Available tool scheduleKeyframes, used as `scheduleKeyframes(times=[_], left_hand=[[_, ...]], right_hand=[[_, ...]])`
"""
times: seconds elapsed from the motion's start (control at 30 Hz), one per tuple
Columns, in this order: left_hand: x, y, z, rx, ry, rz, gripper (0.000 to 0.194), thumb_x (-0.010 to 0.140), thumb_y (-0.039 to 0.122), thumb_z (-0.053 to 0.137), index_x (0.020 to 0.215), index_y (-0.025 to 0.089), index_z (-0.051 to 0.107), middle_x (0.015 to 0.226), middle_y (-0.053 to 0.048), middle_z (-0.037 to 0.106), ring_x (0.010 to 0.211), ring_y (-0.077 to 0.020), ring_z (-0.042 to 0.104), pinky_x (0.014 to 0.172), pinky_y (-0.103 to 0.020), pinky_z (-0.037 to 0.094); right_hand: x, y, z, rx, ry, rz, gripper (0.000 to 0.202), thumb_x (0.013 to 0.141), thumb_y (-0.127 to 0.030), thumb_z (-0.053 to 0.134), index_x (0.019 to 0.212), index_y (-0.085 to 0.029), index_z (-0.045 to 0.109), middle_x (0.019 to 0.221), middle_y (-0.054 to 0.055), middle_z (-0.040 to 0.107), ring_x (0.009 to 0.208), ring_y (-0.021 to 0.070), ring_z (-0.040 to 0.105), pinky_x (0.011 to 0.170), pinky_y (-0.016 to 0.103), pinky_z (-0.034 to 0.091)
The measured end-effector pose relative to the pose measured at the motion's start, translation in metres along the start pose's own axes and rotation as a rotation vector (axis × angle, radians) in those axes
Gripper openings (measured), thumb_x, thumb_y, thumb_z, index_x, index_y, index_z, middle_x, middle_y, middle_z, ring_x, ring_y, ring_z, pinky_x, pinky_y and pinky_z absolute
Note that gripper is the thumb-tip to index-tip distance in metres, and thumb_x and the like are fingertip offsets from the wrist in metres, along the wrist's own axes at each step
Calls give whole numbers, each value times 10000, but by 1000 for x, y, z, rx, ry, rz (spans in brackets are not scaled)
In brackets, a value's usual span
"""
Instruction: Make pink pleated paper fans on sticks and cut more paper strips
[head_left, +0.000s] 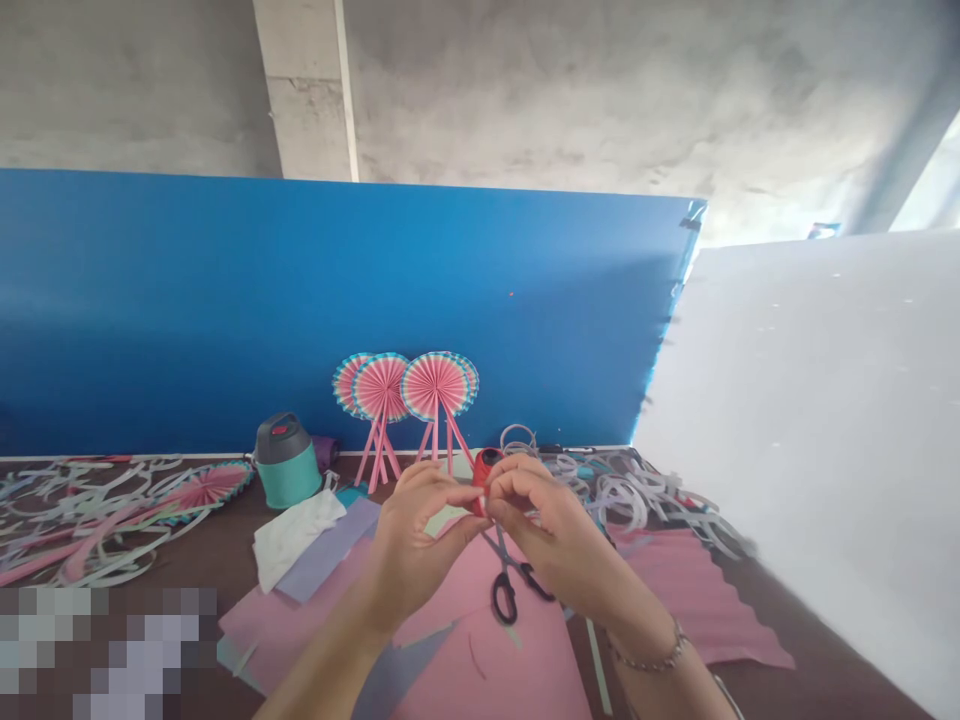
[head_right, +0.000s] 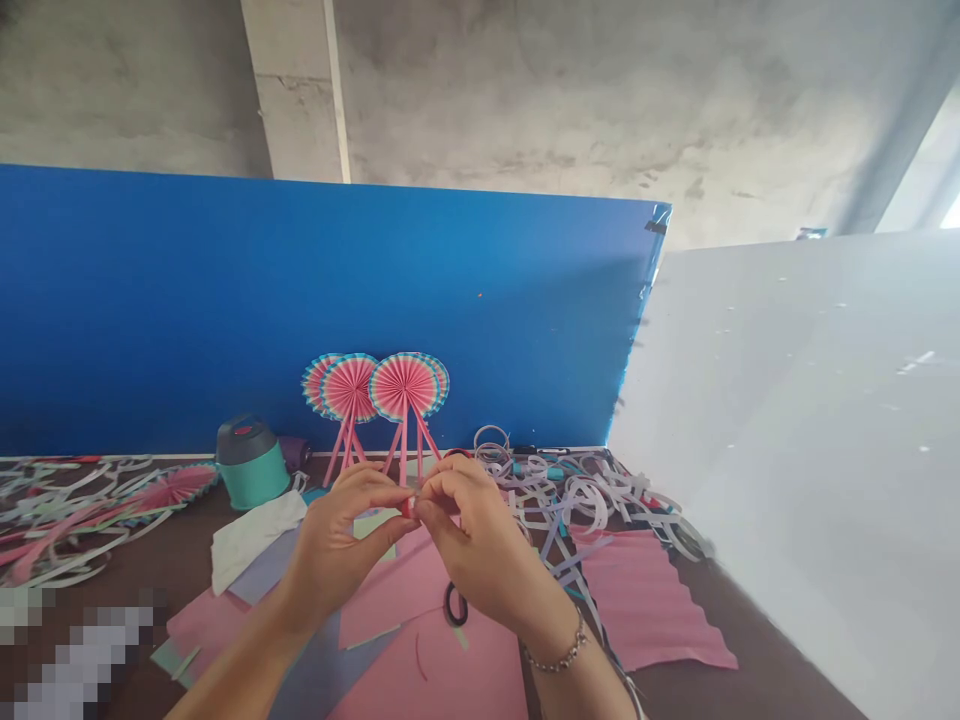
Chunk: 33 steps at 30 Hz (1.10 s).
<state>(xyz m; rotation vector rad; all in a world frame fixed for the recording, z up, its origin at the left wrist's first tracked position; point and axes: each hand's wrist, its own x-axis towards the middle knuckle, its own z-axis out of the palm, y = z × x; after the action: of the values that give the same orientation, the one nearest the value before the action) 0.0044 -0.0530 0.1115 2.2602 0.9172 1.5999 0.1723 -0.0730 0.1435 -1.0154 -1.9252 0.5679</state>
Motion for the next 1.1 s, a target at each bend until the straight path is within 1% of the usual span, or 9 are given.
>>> scheduleKeyframes(times=[0.1, 0.27, 0.37, 0.53, 0.7, 0.8, 0.9, 1.0, 1.1], left_hand=[[-1, 0, -1, -1, -2, -5, 97, 781, 277, 681, 875, 259, 688, 774, 11, 679, 781, -158, 573, 856, -347, 419], [-2, 0, -3, 7, 3, -31, 106, 775, 283, 687, 879, 264, 690, 772, 11, 673, 804, -162, 568, 841, -341, 423], [-1, 1, -2, 15, -6, -30, 94, 779, 293, 682, 866, 259, 691, 766, 6, 675, 795, -164, 569, 846, -351, 424], [1, 2, 0, 41, -9, -18, 84, 793, 311, 664, 848, 255, 694, 749, -3, 678, 767, -168, 574, 831, -360, 436], [1, 1, -1, 63, -10, 0, 83, 800, 311, 655, 848, 255, 694, 746, -3, 678, 769, -169, 581, 820, -346, 443], [0, 1, -1, 67, -15, 11, 80, 799, 303, 657, 857, 260, 691, 757, 6, 680, 786, -164, 585, 843, -343, 434], [1, 1, -1, 65, -22, 12, 86, 801, 313, 654, 856, 258, 691, 761, 2, 681, 796, -171, 582, 855, -354, 428], [1, 0, -1, 54, -24, -4, 89, 798, 313, 656, 852, 253, 696, 775, -8, 686, 797, -175, 582, 862, -368, 423], [1, -2, -3, 49, -3, -26, 109, 787, 307, 670, 874, 249, 699, 776, -14, 686, 807, -181, 580, 860, -377, 423]], right_hand=[[1, 1, -2, 22, -9, 9, 191, 900, -237, 462, 727, -202, 535, 902, 27, 550, 864, 154, 533, 775, 291, 429], [2, 2, -6, 63, -19, 48, 184, 872, -293, 524, 752, -208, 634, 993, 34, 579, 977, 173, 536, 826, 301, 437], [2, 2, -6, 69, -21, 79, 156, 844, -301, 561, 770, -206, 660, 1028, 39, 578, 973, 179, 545, 812, 306, 452], [2, 2, -2, 30, -11, 64, 182, 864, -308, 533, 756, -201, 633, 1035, 48, 569, 971, 183, 539, 799, 305, 456], [0, -1, 1, -21, -4, 19, 242, 906, -310, 458, 727, -197, 573, 943, 54, 564, 912, 184, 537, 784, 318, 443], [0, -1, 1, -21, -20, 40, 241, 913, -295, 434, 715, -202, 535, 912, 42, 552, 852, 169, 535, 720, 299, 437], [1, 2, 1, -4, -31, 65, 226, 907, -285, 437, 719, -202, 532, 921, 38, 552, 849, 164, 538, 700, 288, 433], [3, 6, -2, -3, -1, 59, 220, 893, -281, 447, 714, -197, 543, 939, 46, 567, 875, 171, 545, 746, 303, 434], [5, 9, -11, -33, 113, 56, 215, 884, -284, 440, 725, -196, 554, 967, 62, 583, 929, 188, 543, 793, 320, 422]])
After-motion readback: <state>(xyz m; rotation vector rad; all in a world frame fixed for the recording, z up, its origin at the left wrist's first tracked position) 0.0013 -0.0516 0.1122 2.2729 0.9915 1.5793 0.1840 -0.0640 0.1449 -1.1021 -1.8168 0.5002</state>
